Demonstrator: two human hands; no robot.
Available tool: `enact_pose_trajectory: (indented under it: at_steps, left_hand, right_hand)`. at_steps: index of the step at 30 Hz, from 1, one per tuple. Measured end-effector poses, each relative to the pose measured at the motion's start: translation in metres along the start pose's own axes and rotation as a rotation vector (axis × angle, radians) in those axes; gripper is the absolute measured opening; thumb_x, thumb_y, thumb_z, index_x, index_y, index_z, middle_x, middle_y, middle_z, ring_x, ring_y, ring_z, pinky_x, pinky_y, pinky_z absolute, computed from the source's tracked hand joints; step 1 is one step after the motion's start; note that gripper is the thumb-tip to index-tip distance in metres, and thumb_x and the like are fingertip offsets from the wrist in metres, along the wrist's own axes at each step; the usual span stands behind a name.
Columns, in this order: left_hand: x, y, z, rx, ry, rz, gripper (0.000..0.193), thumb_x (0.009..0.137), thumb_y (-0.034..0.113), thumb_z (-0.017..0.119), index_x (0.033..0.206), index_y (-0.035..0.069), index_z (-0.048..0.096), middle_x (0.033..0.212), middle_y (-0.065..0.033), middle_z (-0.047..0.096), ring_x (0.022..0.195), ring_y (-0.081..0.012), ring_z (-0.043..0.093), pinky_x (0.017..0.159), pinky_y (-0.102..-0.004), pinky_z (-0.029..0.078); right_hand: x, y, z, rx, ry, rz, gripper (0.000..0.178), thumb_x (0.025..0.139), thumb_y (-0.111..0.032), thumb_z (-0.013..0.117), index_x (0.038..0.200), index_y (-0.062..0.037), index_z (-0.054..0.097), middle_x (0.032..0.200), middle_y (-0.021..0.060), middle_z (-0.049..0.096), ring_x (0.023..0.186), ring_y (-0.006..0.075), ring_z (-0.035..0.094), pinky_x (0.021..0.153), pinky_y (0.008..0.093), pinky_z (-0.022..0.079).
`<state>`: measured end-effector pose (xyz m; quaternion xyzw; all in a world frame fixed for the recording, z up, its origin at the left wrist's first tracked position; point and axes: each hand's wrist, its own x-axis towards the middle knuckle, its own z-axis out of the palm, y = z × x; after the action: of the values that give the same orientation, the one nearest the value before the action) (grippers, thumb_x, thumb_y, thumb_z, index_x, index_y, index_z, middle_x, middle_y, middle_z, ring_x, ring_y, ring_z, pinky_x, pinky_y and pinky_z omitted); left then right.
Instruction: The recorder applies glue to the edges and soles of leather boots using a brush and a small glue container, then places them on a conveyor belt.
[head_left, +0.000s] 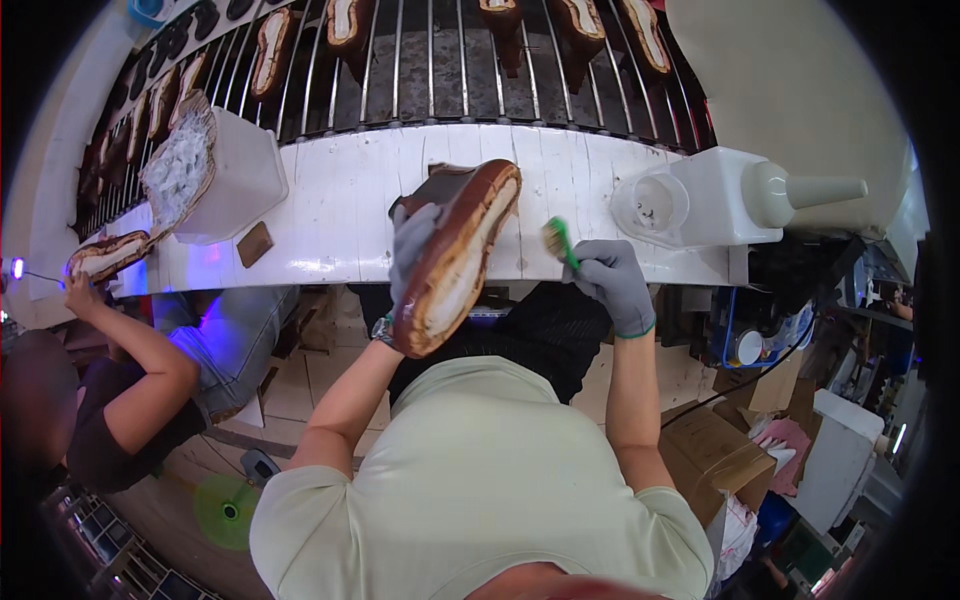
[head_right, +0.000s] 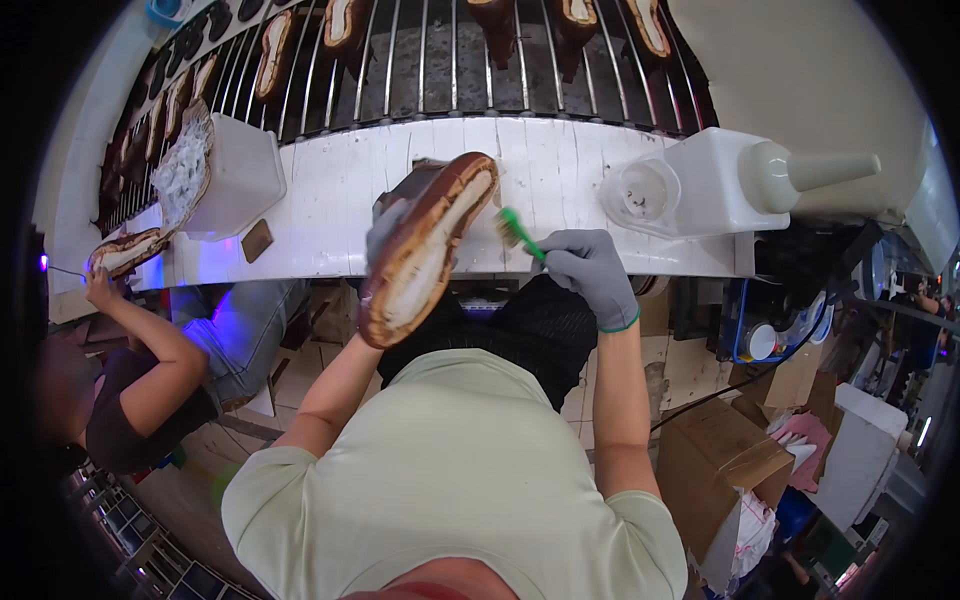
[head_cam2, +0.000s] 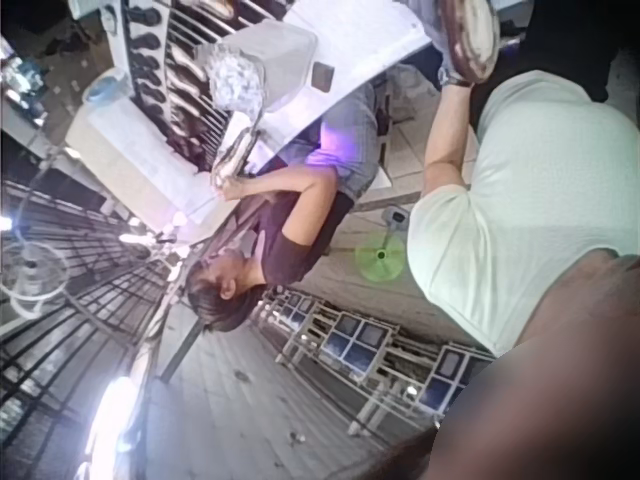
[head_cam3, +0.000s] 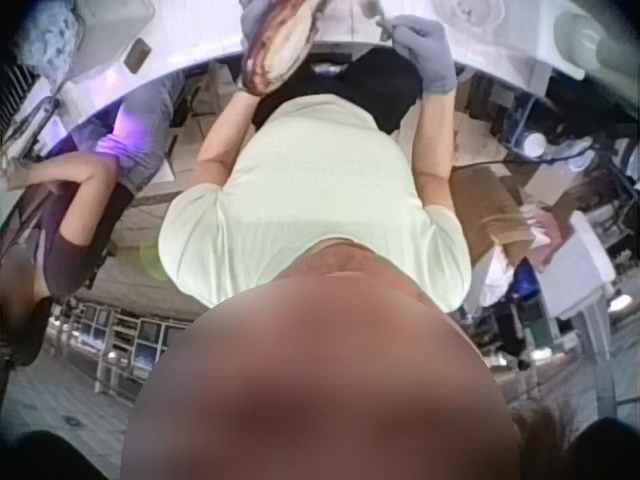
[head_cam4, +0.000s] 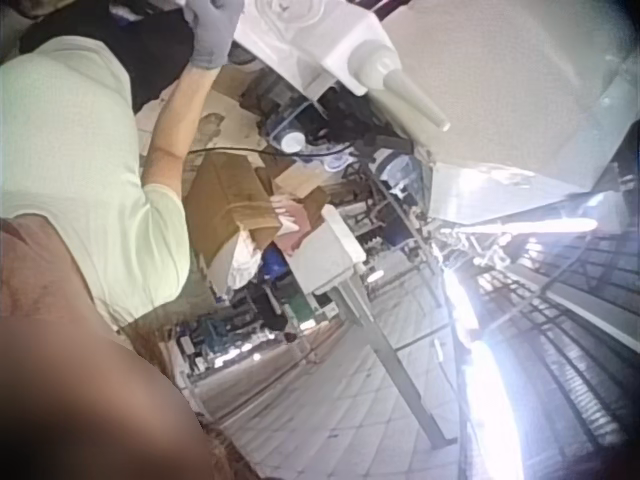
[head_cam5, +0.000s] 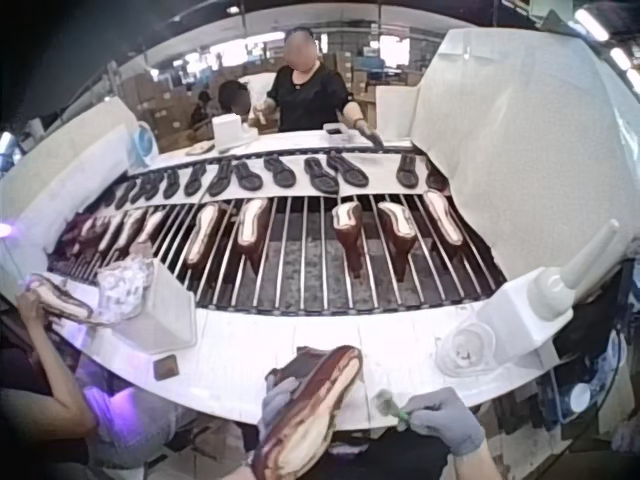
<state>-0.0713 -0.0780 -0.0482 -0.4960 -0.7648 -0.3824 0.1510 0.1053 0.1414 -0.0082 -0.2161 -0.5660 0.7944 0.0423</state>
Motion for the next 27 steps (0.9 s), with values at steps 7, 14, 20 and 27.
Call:
enact_pose_trajectory:
  at_steps: [7,14,20,27]
  left_hand:
    - [0.049,-0.033,-0.028,-0.866,0.049,-0.56,0.059,0.088,0.032,0.073,0.13,-0.005,0.053,0.118,-0.0109,0.065,0.105,-0.0173,0.061,0.092,-0.0306,0.049]
    - [0.041,-0.066,-0.005,-0.759,-0.343,-0.616,0.075,0.095,0.05,0.058,0.149,0.003,0.036,0.131,-0.0231,0.057,0.125,-0.0307,0.054,0.103,-0.0362,0.042]
    - [0.024,-0.018,-0.041,-0.07,-0.572,-0.349,0.118,0.066,0.048,0.082,0.155,0.005,0.018,0.146,-0.0288,0.039,0.136,-0.043,0.038,0.111,-0.0528,0.03]
    - [0.009,0.003,-0.028,0.317,-0.604,-0.185,0.123,0.057,0.03,0.087,0.154,0.005,0.017,0.146,-0.03,0.03,0.133,-0.047,0.034,0.108,-0.0568,0.03]
  right_hand:
    - [-0.012,0.048,0.0,0.405,0.114,-0.22,0.043,0.099,-0.035,0.053,0.117,0.0042,0.062,0.078,0.0042,0.06,0.047,0.0046,0.041,0.041,0.0207,0.028]
    - [0.0,-0.011,0.04,0.992,-0.692,-0.549,0.058,0.105,-0.054,0.031,0.11,-0.0108,0.069,0.077,0.0072,0.061,0.046,0.0108,0.046,0.042,0.0251,0.035]
    - [-0.013,-0.112,0.078,0.832,-1.36,-0.903,0.062,0.105,-0.049,0.033,0.089,-0.0027,0.071,0.091,0.0184,0.068,0.058,0.0216,0.059,0.048,0.029,0.047]
    - [-0.021,-0.145,0.104,0.87,-1.451,-0.867,0.062,0.106,-0.041,0.035,0.087,0.0081,0.066,0.106,0.0293,0.064,0.061,0.0286,0.059,0.039,0.0309,0.04]
